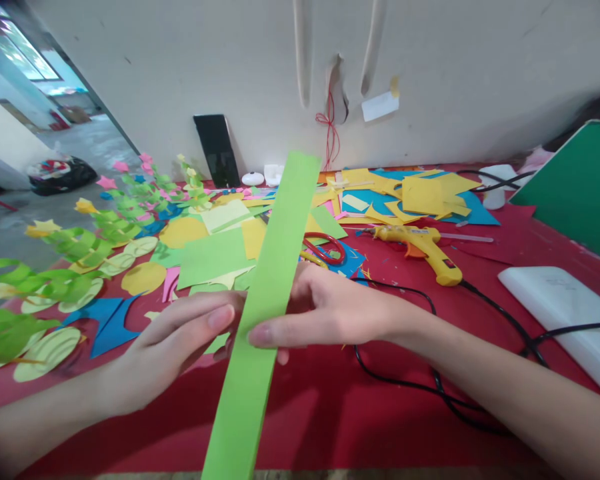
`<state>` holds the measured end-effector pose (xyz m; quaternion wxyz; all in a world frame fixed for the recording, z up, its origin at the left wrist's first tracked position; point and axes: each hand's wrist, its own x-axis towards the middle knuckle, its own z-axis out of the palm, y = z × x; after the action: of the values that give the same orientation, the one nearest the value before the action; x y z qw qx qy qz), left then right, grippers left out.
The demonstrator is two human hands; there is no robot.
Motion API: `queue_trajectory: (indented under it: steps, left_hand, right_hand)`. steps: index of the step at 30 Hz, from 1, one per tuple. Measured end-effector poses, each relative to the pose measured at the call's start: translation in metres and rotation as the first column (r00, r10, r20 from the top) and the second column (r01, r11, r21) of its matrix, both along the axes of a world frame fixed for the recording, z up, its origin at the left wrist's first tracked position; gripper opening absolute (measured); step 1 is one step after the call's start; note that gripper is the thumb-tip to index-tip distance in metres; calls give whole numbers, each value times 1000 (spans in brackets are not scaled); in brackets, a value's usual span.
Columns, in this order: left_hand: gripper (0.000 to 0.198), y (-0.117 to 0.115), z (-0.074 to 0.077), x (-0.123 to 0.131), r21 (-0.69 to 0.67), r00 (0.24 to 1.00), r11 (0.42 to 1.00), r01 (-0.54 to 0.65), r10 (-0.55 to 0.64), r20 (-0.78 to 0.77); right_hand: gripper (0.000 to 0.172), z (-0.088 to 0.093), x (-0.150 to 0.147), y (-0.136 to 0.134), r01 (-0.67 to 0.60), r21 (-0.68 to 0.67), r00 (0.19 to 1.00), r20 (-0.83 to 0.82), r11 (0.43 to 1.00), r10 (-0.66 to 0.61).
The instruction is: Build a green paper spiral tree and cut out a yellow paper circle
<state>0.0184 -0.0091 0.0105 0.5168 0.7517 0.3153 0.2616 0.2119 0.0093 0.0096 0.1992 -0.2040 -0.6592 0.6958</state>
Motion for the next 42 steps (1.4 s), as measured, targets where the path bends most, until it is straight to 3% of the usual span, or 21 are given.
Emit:
queue_trajectory:
  steps: [6, 13, 21, 29, 36, 42]
  left_hand:
    - [31, -2, 0, 0, 158, 992, 987, 14, 6, -127]
    - [32, -2, -3, -2, 159, 993, 986, -50, 65, -96]
    - [29, 0, -4, -2, 147, 1000, 989, -5, 7, -15]
    - [26, 4, 4, -3, 211, 995, 977, 22, -1, -100]
    - [30, 3, 2, -1, 225, 991, 974, -5, 34, -127]
    - [28, 2, 4, -2, 221, 997, 975, 14, 4, -82]
  right_hand:
    - [8, 3, -6, -3, 33, -55, 999, 17, 998, -32]
    - [11, 1, -4, -1, 108, -25, 994, 21, 994, -107]
    - [11, -2, 0, 3, 99, 22, 995, -19, 995, -99]
    - [4, -1, -1, 2, 89, 0, 992, -91, 996, -88]
    - [7, 0, 2, 3, 190, 94, 982, -27, 977, -188]
    - [12, 0, 5, 5, 195, 162, 980, 2, 967, -198]
